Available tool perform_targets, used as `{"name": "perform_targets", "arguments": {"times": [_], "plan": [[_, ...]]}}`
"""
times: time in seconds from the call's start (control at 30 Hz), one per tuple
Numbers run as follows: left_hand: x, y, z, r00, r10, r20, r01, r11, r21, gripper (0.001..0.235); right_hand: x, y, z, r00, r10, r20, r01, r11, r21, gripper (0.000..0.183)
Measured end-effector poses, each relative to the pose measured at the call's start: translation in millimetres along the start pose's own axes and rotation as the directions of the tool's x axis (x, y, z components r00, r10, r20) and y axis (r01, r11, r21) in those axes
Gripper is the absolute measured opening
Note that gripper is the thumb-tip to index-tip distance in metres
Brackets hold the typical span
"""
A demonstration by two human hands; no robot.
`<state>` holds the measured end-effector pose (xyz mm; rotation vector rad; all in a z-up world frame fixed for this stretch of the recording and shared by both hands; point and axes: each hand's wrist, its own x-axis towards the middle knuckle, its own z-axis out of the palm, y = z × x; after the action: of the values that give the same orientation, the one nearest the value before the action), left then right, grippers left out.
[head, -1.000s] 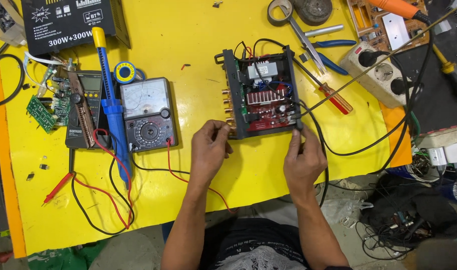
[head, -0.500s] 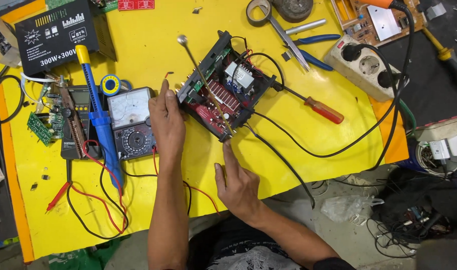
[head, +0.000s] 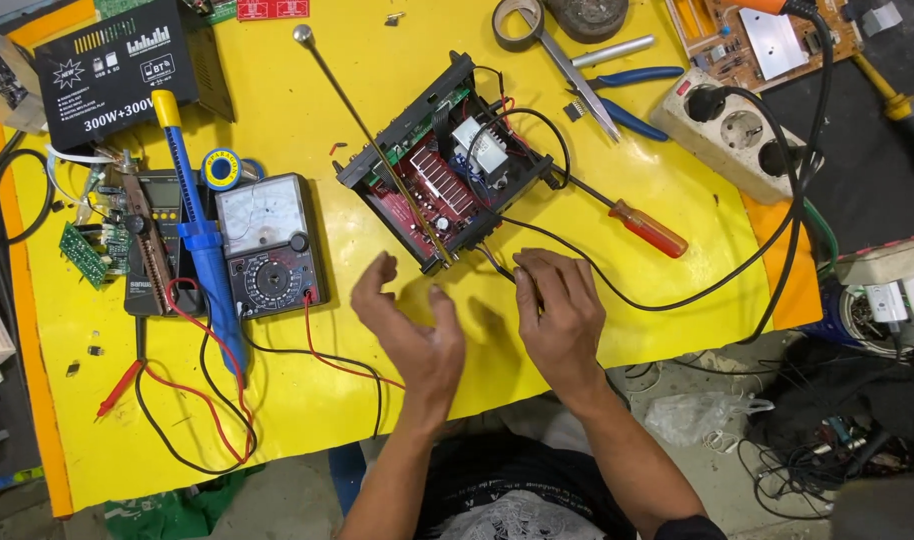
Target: The person works on an open electronic device on a yellow workbench, using a screwdriver to adjust internal components and a multimeter to test connections. They manipulate wires and connectors within the device's casing while various tools and electronic parts are scattered around the workspace.
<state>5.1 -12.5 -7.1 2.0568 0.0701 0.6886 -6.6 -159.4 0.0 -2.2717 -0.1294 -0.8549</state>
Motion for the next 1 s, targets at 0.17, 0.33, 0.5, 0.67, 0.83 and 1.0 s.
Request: {"name": "perform_targets", "arguments": {"times": [0.17,0.33,0.5,0.67,0.83,1.0], "plan": [[-13,1,28,0.997,0.011,0.077,-0.028,0.976,0.218,0.065,-2,17,14,0.989,0.075,0.129,-0.081,0.996,0.042,0.008],[-11,-9,46,0.999,-0.020,0.050,0.001,0.936,0.352,0.070,10,14,13,0.915,0.241,0.322,-0.287,0.953,0.101,0.013],[-10,-10,51,0.998,-0.036,0.050,0.012,0.909,0.417,0.072,6,23,21,0.886,0.302,0.352,-0.347,0.935,0.070,0.010],[-8,-10,50,0.997,-0.038,0.062,0.008,0.905,0.425,0.072,7,28,23,0.837,0.375,0.398,-0.438,0.895,0.080,0.010],[-11,-24,55,0.996,-0.012,0.084,-0.027,0.895,0.445,0.072,18,13,19,0.766,0.448,0.460,-0.538,0.839,0.078,0.013],[-9,-26,54,0.994,-0.008,0.108,-0.042,0.890,0.454,0.066,14,17,24,0.783,0.443,0.436,-0.524,0.848,0.078,0.012]]}}
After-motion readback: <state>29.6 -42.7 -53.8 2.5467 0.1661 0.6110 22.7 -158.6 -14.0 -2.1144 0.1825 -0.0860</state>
